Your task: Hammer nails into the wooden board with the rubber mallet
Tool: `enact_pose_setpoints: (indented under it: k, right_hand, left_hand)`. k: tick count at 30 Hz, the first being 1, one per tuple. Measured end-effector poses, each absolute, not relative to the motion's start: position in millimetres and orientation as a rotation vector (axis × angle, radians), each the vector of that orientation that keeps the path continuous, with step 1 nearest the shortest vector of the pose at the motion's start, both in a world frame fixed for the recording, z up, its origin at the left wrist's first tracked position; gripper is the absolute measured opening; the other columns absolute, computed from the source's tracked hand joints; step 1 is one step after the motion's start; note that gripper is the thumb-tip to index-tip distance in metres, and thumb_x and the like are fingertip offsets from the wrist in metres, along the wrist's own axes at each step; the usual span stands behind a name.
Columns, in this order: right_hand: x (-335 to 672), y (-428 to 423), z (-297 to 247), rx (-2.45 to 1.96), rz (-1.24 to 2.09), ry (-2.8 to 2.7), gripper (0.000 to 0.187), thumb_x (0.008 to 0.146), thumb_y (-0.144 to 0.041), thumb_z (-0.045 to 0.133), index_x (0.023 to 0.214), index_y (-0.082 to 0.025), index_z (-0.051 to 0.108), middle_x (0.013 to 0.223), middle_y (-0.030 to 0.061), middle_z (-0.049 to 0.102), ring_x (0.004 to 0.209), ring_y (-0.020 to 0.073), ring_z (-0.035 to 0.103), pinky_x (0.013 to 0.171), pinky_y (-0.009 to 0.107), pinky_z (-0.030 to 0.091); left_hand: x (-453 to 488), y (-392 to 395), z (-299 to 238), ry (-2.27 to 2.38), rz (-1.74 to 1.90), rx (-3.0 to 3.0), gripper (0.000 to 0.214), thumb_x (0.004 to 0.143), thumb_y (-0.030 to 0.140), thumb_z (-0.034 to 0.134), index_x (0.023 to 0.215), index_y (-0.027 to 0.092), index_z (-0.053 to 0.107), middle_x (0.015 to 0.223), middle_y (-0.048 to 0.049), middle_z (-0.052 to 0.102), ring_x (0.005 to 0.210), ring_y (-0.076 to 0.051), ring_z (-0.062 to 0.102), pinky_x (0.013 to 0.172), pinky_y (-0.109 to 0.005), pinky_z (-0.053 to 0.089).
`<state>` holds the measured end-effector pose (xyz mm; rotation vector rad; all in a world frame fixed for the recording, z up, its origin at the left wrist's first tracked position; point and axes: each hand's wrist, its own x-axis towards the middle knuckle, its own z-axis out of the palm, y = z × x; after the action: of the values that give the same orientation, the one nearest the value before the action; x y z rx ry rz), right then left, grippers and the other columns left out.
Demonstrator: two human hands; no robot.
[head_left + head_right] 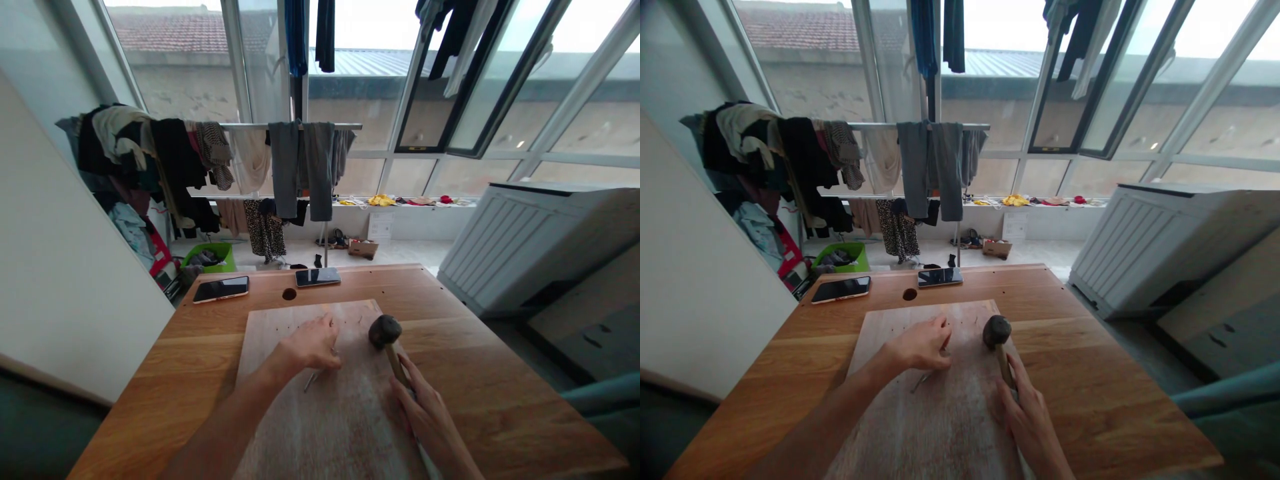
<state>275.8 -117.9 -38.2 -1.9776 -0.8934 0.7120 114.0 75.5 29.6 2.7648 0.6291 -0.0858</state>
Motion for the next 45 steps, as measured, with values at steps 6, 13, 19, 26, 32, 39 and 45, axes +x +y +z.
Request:
enact_pose_setpoints:
  k: [6,13,19,26,32,39,45]
  right_hand:
    - [272.4,-116.7,-32.8,-1.98,0.757,-0.857,0.08,0.083,-0.055,0.043,0.15,-0.013,0.033,0.079,0.0039,0.074,0.042,0.0184,0.058,0.042,0.03,0.045]
    - [268.8,-117.0,-30.7,-1.928,0.787,-0.836,0.077,0.085,-0.052,0.044,0.15,-0.014,0.032,0.06,-0.002,0.066,0.039,0.0165,0.054,0.04,0.027,0.042]
    - [271.4,-117.5,-36.1,-1.908,0.768,-0.853,0.073,0.086,-0.05,0.045,0.149,-0.015,0.033,0.07,-0.0005,0.069,0.041,0.0146,0.053,0.044,0.027,0.044]
    - [269.7,-117.9,-34.8,-1.892,0.801,-0.863,0.075,0.088,-0.051,0.042,0.151,-0.012,0.028,0.059,-0.0035,0.06,0.041,0.0162,0.052,0.042,0.028,0.041]
    - [271.5,-118.8,-34.9,-1.892,0.739,-0.888,0.069,0.086,-0.05,0.046,0.147,-0.019,0.041,0.065,0.0,0.069,0.047,0.0183,0.06,0.047,0.028,0.046]
    - [271.5,-119.3,-35.3,-1.912,0.724,-0.872,0.069,0.084,-0.049,0.049,0.146,-0.019,0.043,0.065,0.0,0.069,0.044,0.0186,0.058,0.046,0.029,0.046]
    - [269.9,-118.1,-29.8,-1.896,0.784,-0.872,0.075,0.086,-0.053,0.046,0.149,-0.014,0.034,0.067,-0.0006,0.067,0.044,0.0174,0.055,0.044,0.028,0.045]
  left_hand:
    - [122.6,47.1,25.1,0.65,-0.069,2.935,0.024,0.078,0.022,0.059,0.096,0.009,0.069,0.116,-0.0183,0.059,0.102,-0.031,0.06,0.083,-0.038,0.051]
    - [129.3,68.9,21.0,0.596,0.05,2.737,0.011,0.078,0.02,0.059,0.084,0.014,0.066,0.085,-0.009,0.068,0.078,-0.022,0.064,0.07,-0.029,0.049]
    - [141.7,99.1,5.9,0.678,0.32,2.553,0.008,0.084,0.013,0.057,0.084,0.015,0.065,0.081,-0.0055,0.069,0.076,-0.018,0.064,0.071,-0.025,0.047]
    - [153.6,104.0,-2.9,0.675,0.499,2.595,0.008,0.093,0.016,0.056,0.097,0.016,0.062,0.097,-0.0077,0.067,0.091,-0.02,0.065,0.083,-0.029,0.048]
    - [162.8,105.1,-7.0,0.632,0.37,2.723,0.011,0.094,0.011,0.051,0.093,0.016,0.061,0.095,-0.0088,0.066,0.09,-0.021,0.065,0.081,-0.031,0.05]
    - [163.1,102.8,-26.3,0.693,0.649,2.318,0.01,0.083,0.013,0.068,0.091,0.015,0.063,0.084,-0.0037,0.069,0.078,-0.017,0.066,0.077,-0.029,0.052]
    - [160.4,104.3,-41.6,0.618,0.749,2.041,0.015,0.076,0.007,0.067,0.089,0.014,0.065,0.081,-0.0023,0.071,0.072,-0.014,0.067,0.071,-0.025,0.054]
